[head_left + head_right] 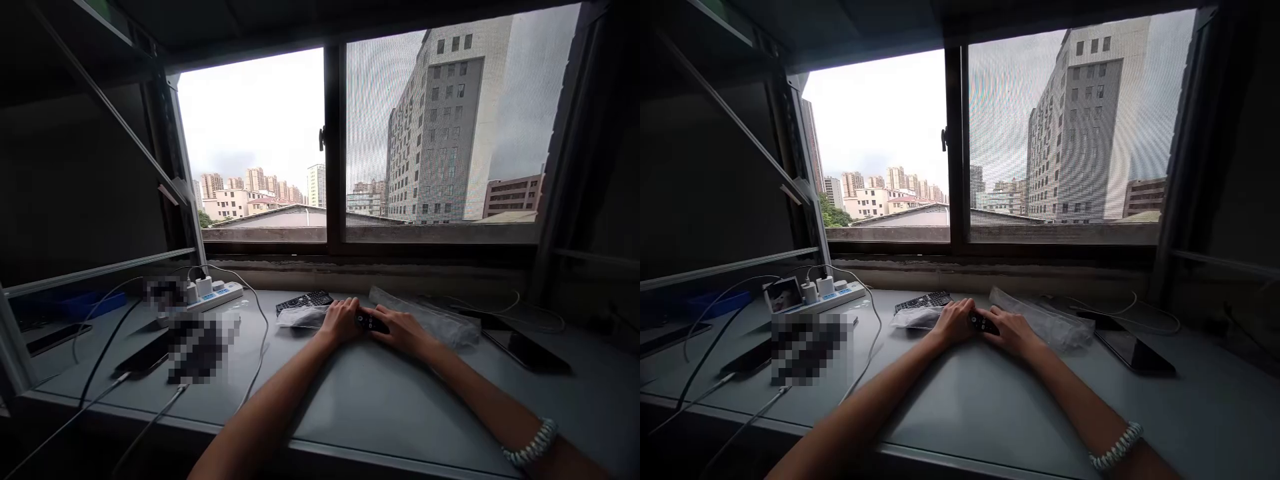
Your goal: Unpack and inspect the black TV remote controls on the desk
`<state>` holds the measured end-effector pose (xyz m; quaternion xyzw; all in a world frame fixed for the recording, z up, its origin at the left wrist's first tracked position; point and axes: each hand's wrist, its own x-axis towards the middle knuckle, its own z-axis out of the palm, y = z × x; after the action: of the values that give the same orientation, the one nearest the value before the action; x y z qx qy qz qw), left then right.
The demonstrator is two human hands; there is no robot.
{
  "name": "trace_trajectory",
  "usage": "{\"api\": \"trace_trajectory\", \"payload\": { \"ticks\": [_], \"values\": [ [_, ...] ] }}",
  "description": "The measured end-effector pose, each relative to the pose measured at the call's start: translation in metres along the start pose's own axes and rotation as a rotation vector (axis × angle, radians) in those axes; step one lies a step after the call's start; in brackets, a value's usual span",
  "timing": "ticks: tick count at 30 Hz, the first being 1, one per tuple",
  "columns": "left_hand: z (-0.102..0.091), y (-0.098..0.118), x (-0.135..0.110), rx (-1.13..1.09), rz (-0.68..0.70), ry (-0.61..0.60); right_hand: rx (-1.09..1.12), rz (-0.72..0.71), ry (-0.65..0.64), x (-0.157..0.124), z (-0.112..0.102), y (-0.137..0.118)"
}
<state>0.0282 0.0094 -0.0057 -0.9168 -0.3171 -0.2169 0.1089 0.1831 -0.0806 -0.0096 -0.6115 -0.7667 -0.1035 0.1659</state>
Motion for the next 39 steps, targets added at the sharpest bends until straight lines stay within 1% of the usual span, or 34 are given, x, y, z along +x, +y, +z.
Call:
{"api": "trace_trajectory", "payload": {
  "ticks": [3,8,13,16,18,21,25,29,32,34,39],
  "values": [
    [0.0,0.0,0.0,-0.01,-0.006,-0.003,0.026,0.024,0.014,0.0,0.002,-0.001],
    [0.0,0.0,0.0,-0.019,-0.018,-0.007,0.093,0.028,0.094,0.002,0.008,0.002],
    [0.002,-0.001,0.0,-0.018,-0.028,0.012,0.089,0.052,0.166,0.002,0.009,0.015],
    [0.002,-0.002,-0.001,-0.024,-0.04,0.021,0.134,0.066,0.201,-0.001,0.006,0.024],
    [0.003,-0.003,-0.001,-0.027,-0.033,0.01,0.168,0.105,0.216,-0.004,0.005,0.029],
    [0.003,-0.003,0.0,-0.016,-0.006,0.003,0.209,0.205,0.243,-0.007,0.006,0.038],
    [0.003,-0.003,0.0,-0.011,-0.008,0.026,0.247,0.309,0.323,-0.006,0.013,0.047],
    [0.002,-0.003,0.001,-0.043,-0.032,0.043,0.316,0.341,0.402,-0.004,0.015,0.046],
    [0.001,-0.004,0.0,-0.083,-0.023,0.042,0.374,0.393,0.427,-0.004,0.014,0.041],
    [0.0,-0.004,-0.001,-0.098,-0.007,0.027,0.383,0.391,0.431,-0.004,0.013,0.038],
    [-0.004,-0.001,-0.002,-0.075,0.038,-0.023,0.359,0.3,0.409,-0.003,0.012,0.035]
  ]
}}
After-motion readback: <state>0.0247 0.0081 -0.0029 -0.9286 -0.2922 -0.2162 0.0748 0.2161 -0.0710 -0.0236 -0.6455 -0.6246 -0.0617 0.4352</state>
